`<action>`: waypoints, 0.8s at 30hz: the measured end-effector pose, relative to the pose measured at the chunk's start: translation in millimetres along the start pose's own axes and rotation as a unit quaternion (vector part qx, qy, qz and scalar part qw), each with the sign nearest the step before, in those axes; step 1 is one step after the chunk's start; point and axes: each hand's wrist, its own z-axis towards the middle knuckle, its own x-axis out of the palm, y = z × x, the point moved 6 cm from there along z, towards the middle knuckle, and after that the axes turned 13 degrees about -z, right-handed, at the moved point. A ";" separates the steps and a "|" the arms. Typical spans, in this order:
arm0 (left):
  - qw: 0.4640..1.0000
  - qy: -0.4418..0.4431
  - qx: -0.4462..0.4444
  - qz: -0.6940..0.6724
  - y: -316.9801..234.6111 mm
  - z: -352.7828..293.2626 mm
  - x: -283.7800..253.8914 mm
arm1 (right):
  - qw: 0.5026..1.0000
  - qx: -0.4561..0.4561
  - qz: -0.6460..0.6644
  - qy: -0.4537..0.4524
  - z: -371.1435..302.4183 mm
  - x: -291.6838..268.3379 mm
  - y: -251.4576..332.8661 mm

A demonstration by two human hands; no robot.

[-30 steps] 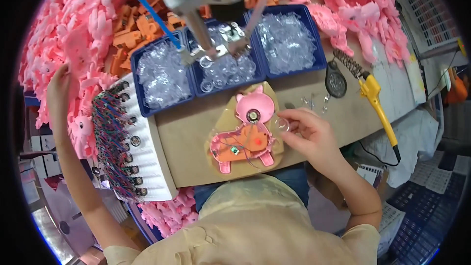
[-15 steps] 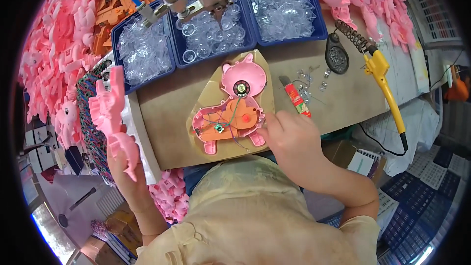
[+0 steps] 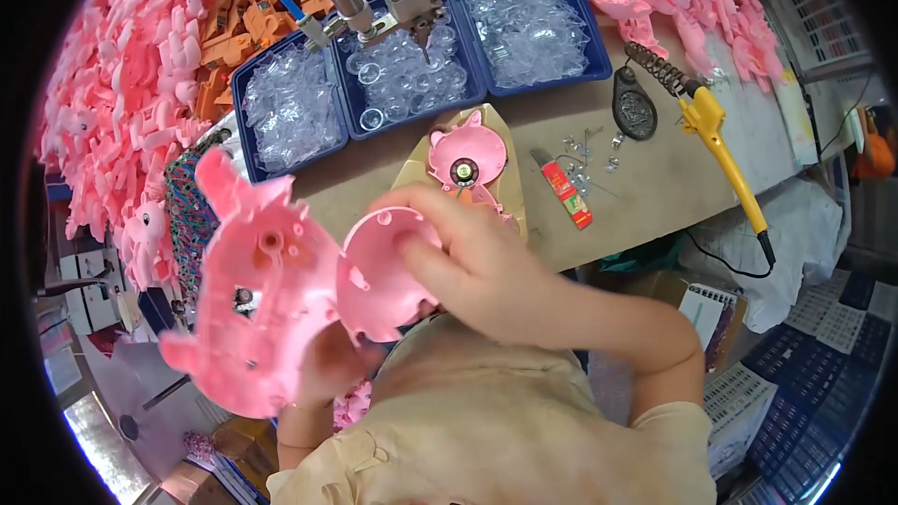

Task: Assembling plastic toy ponies using a pneumatic screwdriver and other hand tools in a factory setting.

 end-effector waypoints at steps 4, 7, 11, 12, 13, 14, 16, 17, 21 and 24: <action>0.755 0.143 -0.136 -0.625 -12.0 -2.9 -10.3 | 0.972 0.055 -0.214 0.080 19.5 -9.9 1.1; 0.811 0.263 -0.097 -0.513 -5.4 -1.9 -20.6 | 0.945 -0.163 -0.279 -0.046 23.0 -13.7 9.8; 0.950 0.107 0.012 -0.292 -26.6 -9.0 -45.8 | 0.835 -0.236 -0.478 -0.136 -23.4 -40.7 25.0; 0.954 0.094 0.050 -0.280 -34.7 -5.8 -47.5 | 0.750 -0.299 -0.583 -0.091 -38.7 -25.5 14.6; 0.954 0.091 0.052 -0.283 -38.4 -3.1 -44.3 | 0.647 -0.356 -0.673 -0.044 -46.1 -10.1 1.3; 0.960 0.041 0.078 -0.266 -42.2 3.5 -44.1 | 0.648 -0.350 -0.674 -0.045 -44.3 -8.6 -12.1; 0.965 -0.033 0.119 -0.230 -42.2 8.4 -51.2 | 0.551 -0.454 -0.700 0.020 -49.2 13.3 -35.9; 0.965 -0.039 0.118 -0.233 -40.9 9.6 -51.0 | 0.553 -0.456 -0.697 0.024 -48.2 15.3 -37.7; 0.969 -0.104 0.050 -0.221 -25.9 14.1 -53.0 | 0.655 -0.421 -0.623 0.075 -39.1 18.5 -35.9; 0.969 -0.123 0.102 -0.191 -22.7 20.3 -43.2 | 0.776 -0.361 -0.516 0.052 -24.9 13.5 -35.0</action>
